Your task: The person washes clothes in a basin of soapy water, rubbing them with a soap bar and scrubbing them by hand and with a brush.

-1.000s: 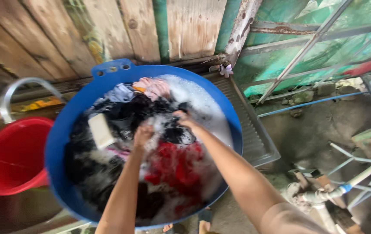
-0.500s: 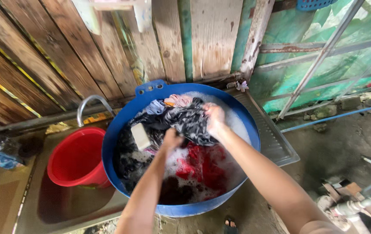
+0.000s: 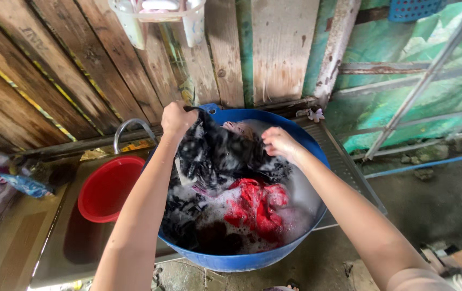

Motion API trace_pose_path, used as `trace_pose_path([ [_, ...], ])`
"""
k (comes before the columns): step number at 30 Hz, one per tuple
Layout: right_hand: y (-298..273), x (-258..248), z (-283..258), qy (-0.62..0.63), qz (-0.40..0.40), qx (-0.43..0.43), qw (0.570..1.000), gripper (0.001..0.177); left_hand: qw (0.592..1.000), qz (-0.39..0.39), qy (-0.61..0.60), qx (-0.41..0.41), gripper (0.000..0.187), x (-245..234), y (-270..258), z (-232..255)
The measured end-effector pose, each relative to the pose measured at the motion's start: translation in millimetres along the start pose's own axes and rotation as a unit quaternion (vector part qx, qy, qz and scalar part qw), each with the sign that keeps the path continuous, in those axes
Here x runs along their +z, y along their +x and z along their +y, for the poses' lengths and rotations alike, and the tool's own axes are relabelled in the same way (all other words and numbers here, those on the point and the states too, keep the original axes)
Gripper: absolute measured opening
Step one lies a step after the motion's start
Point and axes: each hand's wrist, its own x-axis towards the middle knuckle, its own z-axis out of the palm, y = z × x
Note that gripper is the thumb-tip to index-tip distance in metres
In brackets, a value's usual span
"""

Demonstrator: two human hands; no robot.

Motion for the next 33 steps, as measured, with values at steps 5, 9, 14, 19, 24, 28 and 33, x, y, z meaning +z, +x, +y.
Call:
trace_pose_path([
  [5, 1.5, 3.7, 10.2, -0.443, 0.012, -0.100, 0.891, 0.054, 0.957, -0.094, -0.223, -0.160, 0.020, 12.3, -25.2, 17.3],
  [9, 25.3, 32.5, 18.1, -0.405, 0.000, -0.519, 0.753, 0.096, 0.881, -0.207, -0.403, -0.133, 0.040, 34.8, -29.2, 57.2],
  [14, 27.4, 42.0, -14.4, -0.183, 0.012, -0.321, 0.929, 0.062, 0.883, -0.317, -0.345, 0.007, 0.047, 52.6, -20.4, 110.9],
  [19, 8.9, 27.4, -64.3, 0.267, -0.037, -0.138, 0.953, 0.032, 0.857, -0.271, -0.435, 0.065, 0.080, 87.7, -54.4, 66.3],
  [24, 25.6, -6.2, -58.7, 0.446, -0.048, -0.004, 0.894, 0.033, 0.846, -0.327, -0.418, -0.050, 0.063, 161.9, -112.5, 23.0],
  [28, 28.2, -29.9, -46.1, 0.420, -0.009, 0.012, 0.907, 0.030, 0.969, -0.180, -0.162, 0.055, 0.030, 195.0, -99.6, 4.2],
  [33, 11.8, -56.5, -33.1, 0.171, 0.033, -0.011, 0.985, 0.036, 0.928, 0.031, -0.367, -0.057, 0.036, 170.7, -33.4, -3.4],
])
